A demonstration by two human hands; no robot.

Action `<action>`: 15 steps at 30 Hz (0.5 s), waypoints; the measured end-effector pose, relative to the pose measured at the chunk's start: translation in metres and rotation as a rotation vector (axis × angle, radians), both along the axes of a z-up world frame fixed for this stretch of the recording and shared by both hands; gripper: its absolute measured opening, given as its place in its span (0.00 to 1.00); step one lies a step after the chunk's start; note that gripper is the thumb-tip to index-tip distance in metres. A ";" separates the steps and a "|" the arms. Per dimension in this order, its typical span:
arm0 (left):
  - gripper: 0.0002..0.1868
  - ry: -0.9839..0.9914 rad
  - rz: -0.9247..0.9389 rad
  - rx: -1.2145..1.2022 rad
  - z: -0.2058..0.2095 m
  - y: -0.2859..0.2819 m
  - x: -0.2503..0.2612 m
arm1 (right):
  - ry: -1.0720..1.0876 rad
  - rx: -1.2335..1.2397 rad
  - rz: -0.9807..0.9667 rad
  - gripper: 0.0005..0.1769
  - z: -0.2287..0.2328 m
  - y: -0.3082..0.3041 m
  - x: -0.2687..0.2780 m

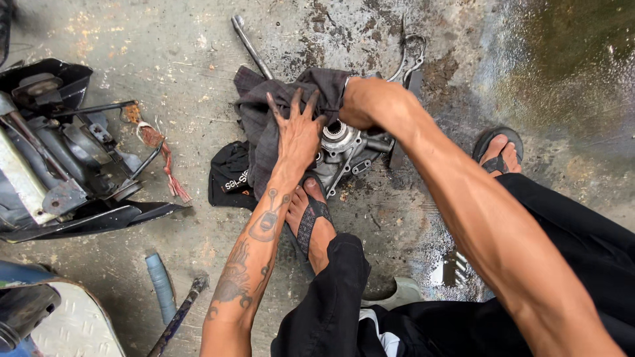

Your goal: The person cleans a metallic engine casing using a rag and a screwdriver. They wipe the surface and scrape residue from crevices, repeatedly adjusting the rag and tool to reach different areas of the part.

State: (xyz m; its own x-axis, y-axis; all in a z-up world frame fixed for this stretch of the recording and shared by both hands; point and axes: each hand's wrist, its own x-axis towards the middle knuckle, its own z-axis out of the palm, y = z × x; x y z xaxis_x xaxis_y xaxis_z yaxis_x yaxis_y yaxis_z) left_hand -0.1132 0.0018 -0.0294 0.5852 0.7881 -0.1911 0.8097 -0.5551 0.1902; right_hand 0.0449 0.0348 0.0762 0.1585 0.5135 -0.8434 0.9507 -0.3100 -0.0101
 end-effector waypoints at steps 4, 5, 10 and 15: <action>0.12 -0.053 0.007 0.066 0.006 -0.002 -0.002 | 0.040 0.032 0.096 0.28 -0.012 0.006 0.006; 0.12 -0.067 0.011 0.068 0.007 -0.003 -0.002 | -0.043 0.025 0.089 0.27 -0.010 0.004 0.004; 0.12 -0.093 -0.006 0.084 -0.001 -0.008 -0.006 | -0.058 0.033 0.096 0.24 -0.016 0.003 -0.002; 0.11 -0.118 -0.013 0.139 -0.012 -0.007 -0.008 | -0.074 0.075 0.108 0.21 -0.002 0.027 -0.015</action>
State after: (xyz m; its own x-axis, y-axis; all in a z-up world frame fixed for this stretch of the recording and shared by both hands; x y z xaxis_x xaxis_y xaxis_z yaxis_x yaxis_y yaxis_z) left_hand -0.1211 -0.0052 -0.0417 0.6072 0.7945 -0.0101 0.7790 -0.5928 0.2042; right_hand 0.0302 0.0622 0.0742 0.1591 0.5918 -0.7902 0.9774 -0.2073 0.0415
